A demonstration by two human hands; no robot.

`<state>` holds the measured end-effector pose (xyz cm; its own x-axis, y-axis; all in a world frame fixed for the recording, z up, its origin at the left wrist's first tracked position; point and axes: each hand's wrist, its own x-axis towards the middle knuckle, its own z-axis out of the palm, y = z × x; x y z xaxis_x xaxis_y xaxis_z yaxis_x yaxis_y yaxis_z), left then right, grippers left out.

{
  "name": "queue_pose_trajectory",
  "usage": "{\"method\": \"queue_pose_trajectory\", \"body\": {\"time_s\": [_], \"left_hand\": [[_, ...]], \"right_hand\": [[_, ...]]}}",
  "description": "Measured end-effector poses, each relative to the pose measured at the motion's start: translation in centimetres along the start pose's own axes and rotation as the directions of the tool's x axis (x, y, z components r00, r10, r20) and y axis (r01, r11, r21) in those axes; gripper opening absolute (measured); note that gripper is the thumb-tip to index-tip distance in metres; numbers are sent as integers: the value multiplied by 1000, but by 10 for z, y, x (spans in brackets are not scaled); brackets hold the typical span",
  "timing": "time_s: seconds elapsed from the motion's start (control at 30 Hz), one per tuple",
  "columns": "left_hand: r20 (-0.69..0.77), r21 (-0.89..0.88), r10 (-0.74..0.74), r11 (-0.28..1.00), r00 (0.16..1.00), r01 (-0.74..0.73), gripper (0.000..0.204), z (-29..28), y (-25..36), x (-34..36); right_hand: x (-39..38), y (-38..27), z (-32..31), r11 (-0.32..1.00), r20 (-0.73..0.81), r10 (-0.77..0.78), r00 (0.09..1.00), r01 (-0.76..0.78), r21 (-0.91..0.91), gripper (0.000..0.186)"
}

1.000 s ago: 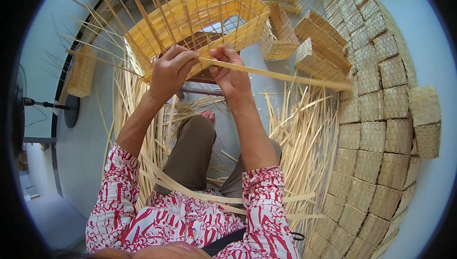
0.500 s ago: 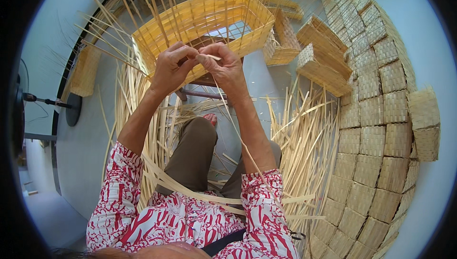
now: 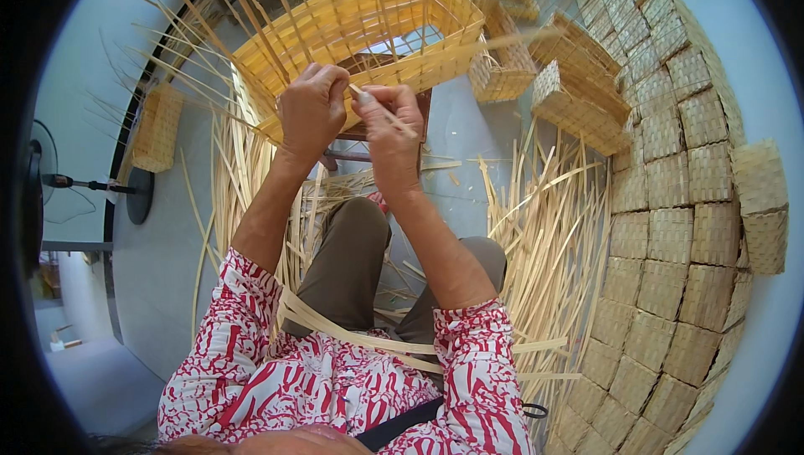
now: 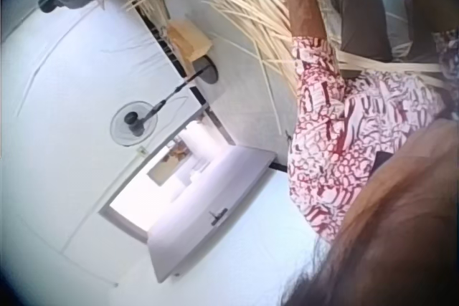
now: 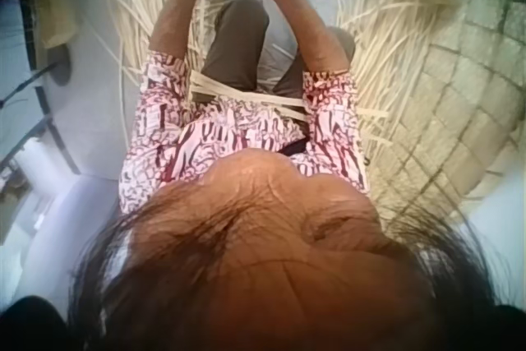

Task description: The person weaves thin bamboo strips into a partially completed basket frame, interlacing them by hand to form a grid pattern. The person sits on the floor surrounded by bamboo materials and finished woven pieces.

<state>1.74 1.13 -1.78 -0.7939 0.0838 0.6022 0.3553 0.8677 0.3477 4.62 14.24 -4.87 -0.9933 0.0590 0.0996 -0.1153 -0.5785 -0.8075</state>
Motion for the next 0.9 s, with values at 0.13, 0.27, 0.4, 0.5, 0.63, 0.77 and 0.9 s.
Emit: {"method": "queue_pose_trajectory", "body": {"time_s": [0.13, 0.27, 0.4, 0.5, 0.63, 0.77, 0.9], "left_hand": [[-33, 71, 74, 995, 997, -71, 22, -6, -12, -7], [41, -2, -22, 1000, 999, 22, 23, -40, -40, -18], [-63, -128, -71, 990, 996, 62, 25, -62, -57, -43], [-199, -152, 60, 984, 978, -91, 25, -60, -68, -59], [-152, -47, 338, 936, 929, -349, 21, -33, -41, -46], [-66, -3, 294, 955, 953, -295, 18, -15, -34, -30], [-109, -114, 250, 958, 962, -262, 9, -11, -42, -22]], "right_hand": [[-1, 4, -3, 991, 67, -22, 998, 31, -130, 21], [30, 1, -49, 986, -144, 168, 975, -164, 38, 25], [32, -13, -63, 966, -127, 223, 967, -201, 161, 16], [31, -12, -66, 936, -97, 297, 950, -269, 227, 15], [40, -13, -82, 946, -72, 260, 963, -240, 216, 16], [36, -21, -70, 885, -10, 236, 972, -211, 415, 22], [29, -20, -65, 883, -51, 277, 960, -233, 407, 19]]}}
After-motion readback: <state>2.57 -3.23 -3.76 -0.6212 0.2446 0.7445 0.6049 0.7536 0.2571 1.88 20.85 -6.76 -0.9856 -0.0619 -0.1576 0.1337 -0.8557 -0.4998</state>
